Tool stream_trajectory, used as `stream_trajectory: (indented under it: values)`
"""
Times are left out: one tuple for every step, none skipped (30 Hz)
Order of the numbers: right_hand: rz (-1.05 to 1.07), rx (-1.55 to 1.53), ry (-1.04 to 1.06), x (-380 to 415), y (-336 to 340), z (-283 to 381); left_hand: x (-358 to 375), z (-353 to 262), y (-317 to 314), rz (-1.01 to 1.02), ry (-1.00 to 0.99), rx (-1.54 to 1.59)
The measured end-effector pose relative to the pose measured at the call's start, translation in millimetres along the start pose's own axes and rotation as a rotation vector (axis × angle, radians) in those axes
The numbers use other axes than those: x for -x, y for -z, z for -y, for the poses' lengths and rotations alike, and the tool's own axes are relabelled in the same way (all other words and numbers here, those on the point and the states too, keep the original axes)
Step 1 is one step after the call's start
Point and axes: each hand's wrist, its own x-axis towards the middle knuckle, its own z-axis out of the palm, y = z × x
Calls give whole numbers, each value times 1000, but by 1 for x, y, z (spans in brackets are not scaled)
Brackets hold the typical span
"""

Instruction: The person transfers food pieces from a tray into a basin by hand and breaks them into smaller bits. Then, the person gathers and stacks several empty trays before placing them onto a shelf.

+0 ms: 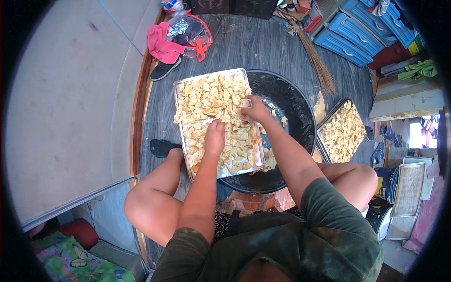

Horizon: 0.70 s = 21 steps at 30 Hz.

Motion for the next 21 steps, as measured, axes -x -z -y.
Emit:
stream_trajectory:
  values:
    - [17,22,-7,5,0,3,-1,-1,0,-1,1,0]
    - [18,21,-5,7,0,4,-3,-3,1,-35,46,61]
    - [54,91,3,8,0,5,-4,-4,3,-68,91,121]
    - [92,162,11,9,1,6,-5,-2,5,-67,92,120]
    - [93,161,10,9,0,6,-5,4,7,-47,20,-93]
    - [104,99,-48,9,1,5,-5,9,9,-27,-53,-306]
    - [114,38,-105,9,2,4,-4,14,10,-26,-53,-305]
    - [114,40,-108,10,0,-1,-4,18,9,-64,10,-368]
    - [44,-16,-82,11,-2,-6,-3,22,8,-101,72,-430]
    - [-26,-73,-55,13,-3,-12,-2,27,6,-98,72,-425]
    - [-26,-69,-59,13,-2,-16,-3,26,10,-127,96,-391]
    - [19,-113,-66,13,-1,-20,-4,25,14,-155,121,-359]
    - [65,-158,-73,13,-1,-23,-5,24,17,-191,150,-338]
    - [66,-159,-76,15,0,-23,-5,24,20,-188,150,-339]
    - [48,-128,-12,17,0,-24,-4,24,22,-222,163,-361]
    - [30,-97,52,18,0,-24,-4,24,24,-255,176,-384]
    - [32,-99,51,18,-1,-27,-2,27,24,-275,190,-418]
    - [119,-76,-10,16,-1,-28,1,29,26,-276,192,-420]
    - [208,-52,-70,15,0,-30,5,31,27,-300,238,-382]
    - [212,-52,-65,15,1,-33,9,32,29,-325,285,-345]
    - [189,-174,-108,15,1,-37,12,33,31,-346,315,-338]
